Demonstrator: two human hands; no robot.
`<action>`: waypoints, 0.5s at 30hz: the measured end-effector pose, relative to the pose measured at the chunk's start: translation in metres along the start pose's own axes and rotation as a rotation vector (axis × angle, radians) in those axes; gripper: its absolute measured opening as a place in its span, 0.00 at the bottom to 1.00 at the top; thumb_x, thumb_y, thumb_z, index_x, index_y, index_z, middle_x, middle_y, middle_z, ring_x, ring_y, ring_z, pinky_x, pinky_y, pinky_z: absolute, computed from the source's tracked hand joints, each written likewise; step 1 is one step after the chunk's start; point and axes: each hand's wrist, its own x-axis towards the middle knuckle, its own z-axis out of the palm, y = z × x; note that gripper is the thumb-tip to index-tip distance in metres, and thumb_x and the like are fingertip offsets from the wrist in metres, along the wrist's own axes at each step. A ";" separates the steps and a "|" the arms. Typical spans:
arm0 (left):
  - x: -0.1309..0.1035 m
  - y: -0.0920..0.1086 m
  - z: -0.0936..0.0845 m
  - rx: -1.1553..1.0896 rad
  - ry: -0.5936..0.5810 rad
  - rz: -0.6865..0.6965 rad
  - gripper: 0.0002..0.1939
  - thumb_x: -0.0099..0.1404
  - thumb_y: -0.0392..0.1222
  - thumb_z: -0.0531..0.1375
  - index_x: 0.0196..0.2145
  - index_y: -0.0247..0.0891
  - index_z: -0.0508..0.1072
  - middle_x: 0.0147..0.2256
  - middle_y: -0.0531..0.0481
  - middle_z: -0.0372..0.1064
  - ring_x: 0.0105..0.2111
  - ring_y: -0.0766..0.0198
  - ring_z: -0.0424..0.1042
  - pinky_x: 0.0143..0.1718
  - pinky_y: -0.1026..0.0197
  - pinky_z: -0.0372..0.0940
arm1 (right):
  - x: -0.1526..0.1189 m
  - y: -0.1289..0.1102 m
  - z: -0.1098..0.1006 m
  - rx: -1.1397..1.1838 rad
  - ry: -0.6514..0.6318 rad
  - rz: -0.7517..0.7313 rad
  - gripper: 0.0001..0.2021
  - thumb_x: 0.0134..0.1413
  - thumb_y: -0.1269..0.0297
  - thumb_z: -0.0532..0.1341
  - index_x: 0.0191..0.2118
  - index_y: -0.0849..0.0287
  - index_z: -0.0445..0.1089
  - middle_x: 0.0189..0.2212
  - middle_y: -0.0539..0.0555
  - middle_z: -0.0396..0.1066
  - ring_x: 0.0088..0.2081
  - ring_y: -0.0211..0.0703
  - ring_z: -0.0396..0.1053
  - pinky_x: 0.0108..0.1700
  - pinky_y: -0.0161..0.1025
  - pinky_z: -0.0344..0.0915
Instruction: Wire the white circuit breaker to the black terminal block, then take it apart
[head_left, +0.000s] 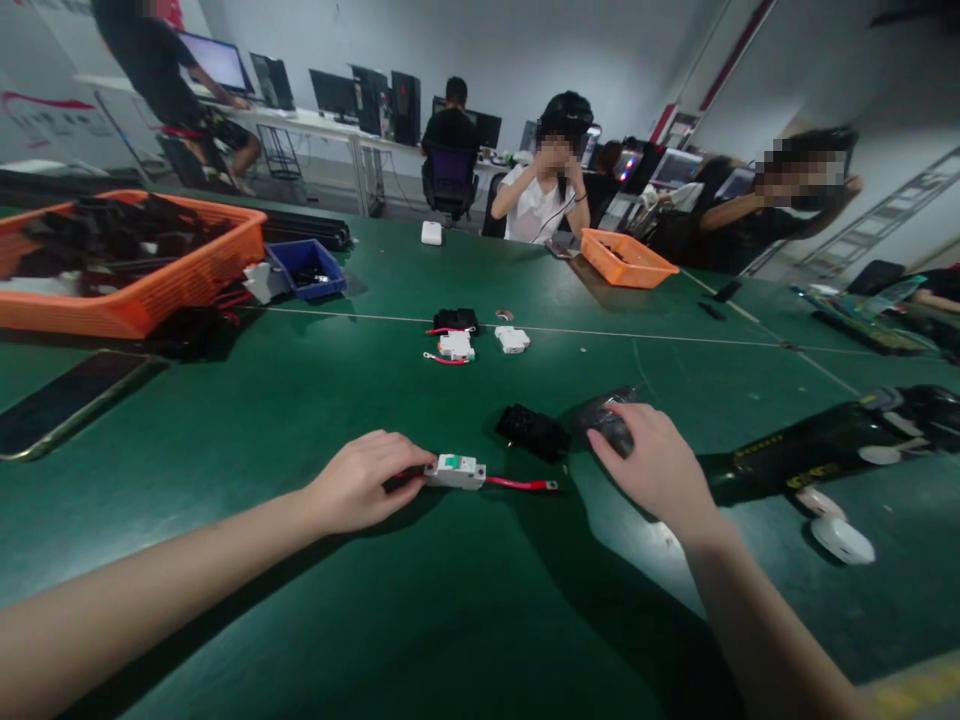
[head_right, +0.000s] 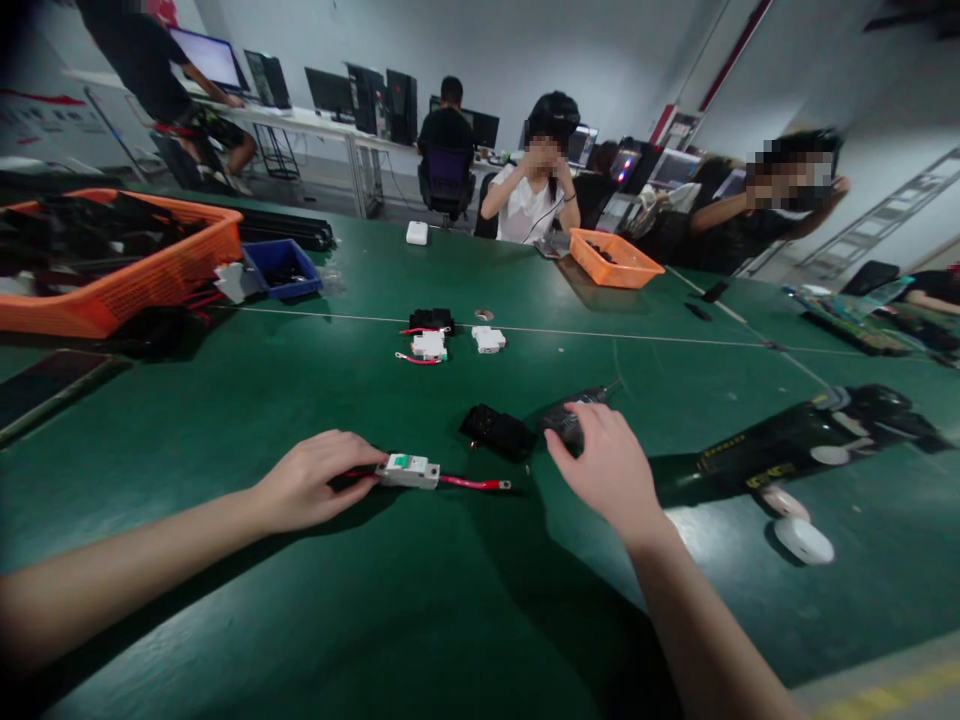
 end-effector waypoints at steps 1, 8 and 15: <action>-0.001 0.001 0.000 0.004 0.005 0.008 0.14 0.68 0.37 0.57 0.50 0.39 0.71 0.41 0.46 0.75 0.40 0.62 0.74 0.41 0.59 0.67 | -0.001 0.011 0.000 -0.068 -0.071 0.074 0.23 0.58 0.50 0.61 0.51 0.64 0.68 0.46 0.67 0.71 0.47 0.62 0.69 0.50 0.55 0.66; -0.005 0.003 0.001 0.082 0.036 0.018 0.13 0.68 0.39 0.58 0.50 0.38 0.71 0.42 0.46 0.75 0.40 0.62 0.73 0.40 0.59 0.67 | -0.004 0.056 0.023 -0.126 -0.400 0.428 0.32 0.54 0.41 0.58 0.51 0.67 0.67 0.48 0.71 0.68 0.42 0.60 0.74 0.41 0.48 0.67; -0.007 0.009 -0.001 0.140 0.053 0.011 0.13 0.69 0.42 0.57 0.49 0.38 0.73 0.40 0.47 0.75 0.39 0.62 0.73 0.39 0.59 0.66 | 0.009 0.065 0.025 -0.037 -0.469 0.463 0.27 0.51 0.42 0.62 0.44 0.64 0.71 0.36 0.64 0.75 0.38 0.57 0.74 0.36 0.43 0.64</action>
